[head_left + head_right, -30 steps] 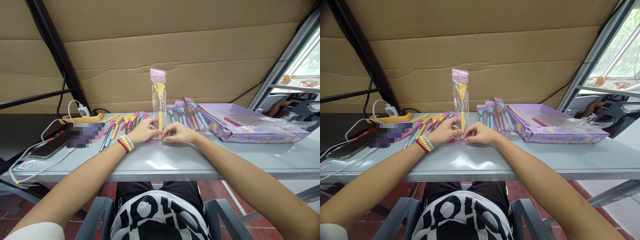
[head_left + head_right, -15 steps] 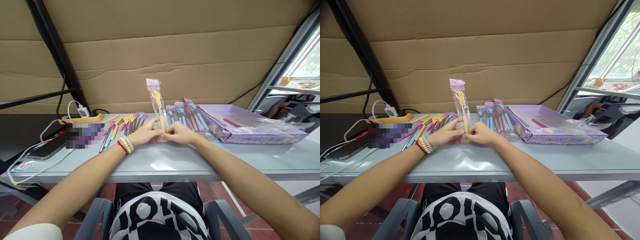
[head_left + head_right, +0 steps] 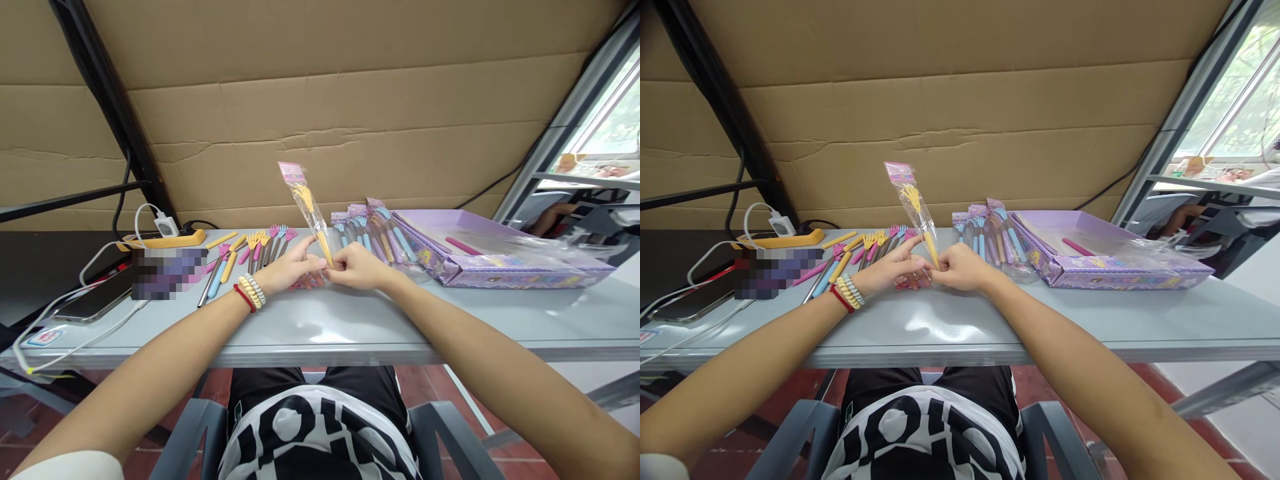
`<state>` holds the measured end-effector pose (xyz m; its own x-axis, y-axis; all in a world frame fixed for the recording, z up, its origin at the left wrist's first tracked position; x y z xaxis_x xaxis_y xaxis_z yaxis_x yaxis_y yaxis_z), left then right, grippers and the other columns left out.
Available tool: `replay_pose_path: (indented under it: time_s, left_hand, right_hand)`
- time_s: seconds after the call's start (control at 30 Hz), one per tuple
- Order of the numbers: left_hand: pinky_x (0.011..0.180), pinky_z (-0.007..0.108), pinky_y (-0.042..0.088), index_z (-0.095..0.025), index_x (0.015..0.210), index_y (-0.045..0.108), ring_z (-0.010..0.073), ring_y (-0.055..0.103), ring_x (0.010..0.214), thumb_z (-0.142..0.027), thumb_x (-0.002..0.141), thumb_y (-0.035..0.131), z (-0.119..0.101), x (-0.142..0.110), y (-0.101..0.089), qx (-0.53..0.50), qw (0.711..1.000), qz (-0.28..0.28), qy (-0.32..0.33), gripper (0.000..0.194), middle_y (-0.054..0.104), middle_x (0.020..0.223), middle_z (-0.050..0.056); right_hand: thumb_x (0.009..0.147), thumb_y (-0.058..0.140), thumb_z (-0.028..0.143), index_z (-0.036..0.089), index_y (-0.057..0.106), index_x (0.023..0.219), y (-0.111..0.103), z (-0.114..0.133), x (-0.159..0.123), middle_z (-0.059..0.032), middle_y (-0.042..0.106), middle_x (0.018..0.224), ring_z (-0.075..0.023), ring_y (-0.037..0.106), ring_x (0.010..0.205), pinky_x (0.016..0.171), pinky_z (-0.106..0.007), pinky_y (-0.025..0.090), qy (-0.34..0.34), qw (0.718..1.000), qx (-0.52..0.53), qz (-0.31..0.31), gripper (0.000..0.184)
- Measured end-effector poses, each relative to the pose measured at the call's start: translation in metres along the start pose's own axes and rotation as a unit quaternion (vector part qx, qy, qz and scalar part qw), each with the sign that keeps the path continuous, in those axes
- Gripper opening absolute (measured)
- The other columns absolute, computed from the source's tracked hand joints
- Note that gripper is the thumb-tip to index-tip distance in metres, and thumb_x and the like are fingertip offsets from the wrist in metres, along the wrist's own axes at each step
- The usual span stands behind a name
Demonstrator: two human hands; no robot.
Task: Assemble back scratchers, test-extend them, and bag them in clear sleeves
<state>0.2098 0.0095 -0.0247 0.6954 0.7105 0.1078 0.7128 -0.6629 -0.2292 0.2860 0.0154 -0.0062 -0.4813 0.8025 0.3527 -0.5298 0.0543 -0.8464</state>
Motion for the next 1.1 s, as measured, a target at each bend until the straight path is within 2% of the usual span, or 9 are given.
replay_pose_path:
  time_s: [0.1, 0.2, 0.3, 0.47, 0.6, 0.7, 0.8, 0.93, 1.1]
  left_hand:
    - [0.06, 0.025, 0.044, -0.019, 0.147, 0.013, 0.0153, 0.063, 0.071, -0.044, 0.079, 0.064, 0.001, 0.0, 0.001, 0.0, 1.0, 0.003, -0.009, 0.088, 0.068, 0.085, 0.006]
    - [0.06, 0.026, 0.044, -0.019, 0.148, 0.014, 0.0157, 0.062, 0.074, -0.043, 0.078, 0.066, 0.0, -0.001, 0.002, -0.001, 1.0, 0.006, -0.011, 0.09, 0.067, 0.091, 0.007]
    - [0.058, 0.025, 0.044, -0.02, 0.148, 0.016, 0.0145, 0.061, 0.074, -0.042, 0.078, 0.067, -0.002, 0.0, 0.002, 0.007, 1.0, 0.012, -0.006, 0.089, 0.065, 0.098, 0.009]
    - [0.055, 0.024, 0.044, -0.016, 0.143, 0.027, 0.012, 0.059, 0.067, -0.042, 0.08, 0.063, 0.001, 0.002, -0.012, 0.087, 0.996, -0.026, -0.01, 0.077, 0.064, 0.095, 0.008]
    - [0.059, 0.025, 0.047, -0.013, 0.132, 0.041, 0.0119, 0.059, 0.07, -0.041, 0.082, 0.06, -0.003, 0.003, -0.016, 0.171, 0.985, -0.035, 0.013, 0.061, 0.064, 0.096, 0.008]
    - [0.066, 0.027, 0.05, -0.012, 0.128, 0.044, 0.0144, 0.062, 0.077, -0.04, 0.083, 0.058, -0.005, 0.002, -0.015, 0.206, 0.978, -0.031, 0.017, 0.055, 0.065, 0.097, 0.009]
    - [0.069, 0.028, 0.05, -0.012, 0.126, 0.047, 0.0152, 0.063, 0.078, -0.04, 0.083, 0.057, -0.007, 0.001, -0.014, 0.255, 0.966, -0.023, 0.022, 0.052, 0.067, 0.097, 0.009]
    - [0.073, 0.029, 0.049, -0.012, 0.123, 0.05, 0.0162, 0.064, 0.081, -0.039, 0.083, 0.056, -0.008, 0.0, -0.012, 0.297, 0.954, -0.016, 0.029, 0.049, 0.069, 0.098, 0.008]
    - [0.077, 0.031, 0.049, -0.013, 0.123, 0.051, 0.0176, 0.064, 0.084, -0.041, 0.083, 0.055, -0.008, 0.0, -0.012, 0.314, 0.949, -0.007, 0.025, 0.049, 0.069, 0.101, 0.009]
  right_hand:
    - [0.077, 0.049, 0.039, 0.017, 0.031, 0.046, 0.003, 0.004, -0.001, 0.0055, 0.022, 0.047, -0.0044, 0.021, 0.047, 0.047, -0.024, 0.017, -0.028, 0.999, 0.005, 0.037, 0.042]
    - [0.08, 0.045, 0.042, 0.017, 0.035, 0.048, 0.009, 0.006, -0.004, 0.0053, 0.023, 0.047, -0.005, 0.02, 0.046, 0.046, -0.024, 0.017, -0.053, 0.994, 0.017, 0.096, 0.042]
    - [0.077, 0.043, 0.035, 0.016, 0.042, 0.047, 0.007, 0.003, -0.004, 0.0047, 0.027, 0.046, -0.0056, 0.023, 0.045, 0.045, -0.024, 0.018, -0.037, 0.993, 0.017, 0.109, 0.035]
    - [0.069, 0.042, 0.025, 0.014, 0.051, 0.047, -0.024, -0.018, -0.002, 0.0018, 0.037, 0.043, -0.0074, 0.031, 0.045, 0.048, -0.025, 0.023, 0.062, 0.997, -0.05, 0.009, 0.026]
    - [0.071, 0.042, 0.026, 0.015, 0.053, 0.046, -0.053, -0.047, -0.006, -0.0022, 0.046, 0.046, -0.0103, 0.038, 0.047, 0.051, -0.026, 0.025, 0.159, 0.974, -0.15, -0.057, 0.029]
    - [0.074, 0.041, 0.03, 0.016, 0.059, 0.053, -0.066, -0.075, -0.012, -0.0077, 0.058, 0.056, -0.0154, 0.05, 0.056, 0.053, -0.027, 0.029, 0.24, 0.948, -0.203, -0.058, 0.031]
    - [0.078, 0.04, 0.033, 0.015, 0.066, 0.064, -0.068, -0.095, -0.018, -0.0128, 0.065, 0.067, -0.0206, 0.059, 0.067, 0.056, -0.027, 0.035, 0.299, 0.928, -0.219, -0.034, 0.035]
    - [0.081, 0.041, 0.035, 0.012, 0.071, 0.078, -0.063, -0.107, -0.021, -0.0156, 0.068, 0.074, -0.0236, 0.064, 0.076, 0.065, -0.028, 0.042, 0.333, 0.918, -0.215, -0.003, 0.038]
    - [0.081, 0.043, 0.036, 0.009, 0.072, 0.091, -0.058, -0.115, -0.022, -0.0194, 0.069, 0.08, -0.0287, 0.066, 0.086, 0.072, -0.034, 0.046, 0.361, 0.906, -0.219, 0.007, 0.041]
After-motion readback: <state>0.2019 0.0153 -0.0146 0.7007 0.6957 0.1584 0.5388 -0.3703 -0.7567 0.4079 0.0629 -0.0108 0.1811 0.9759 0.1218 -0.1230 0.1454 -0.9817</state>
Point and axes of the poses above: each hand's wrist, its own x-axis towards the middle knuckle, its own y-axis out of the palm, z = x × y, the point moved 10 cm from there along x, towards the middle knuckle
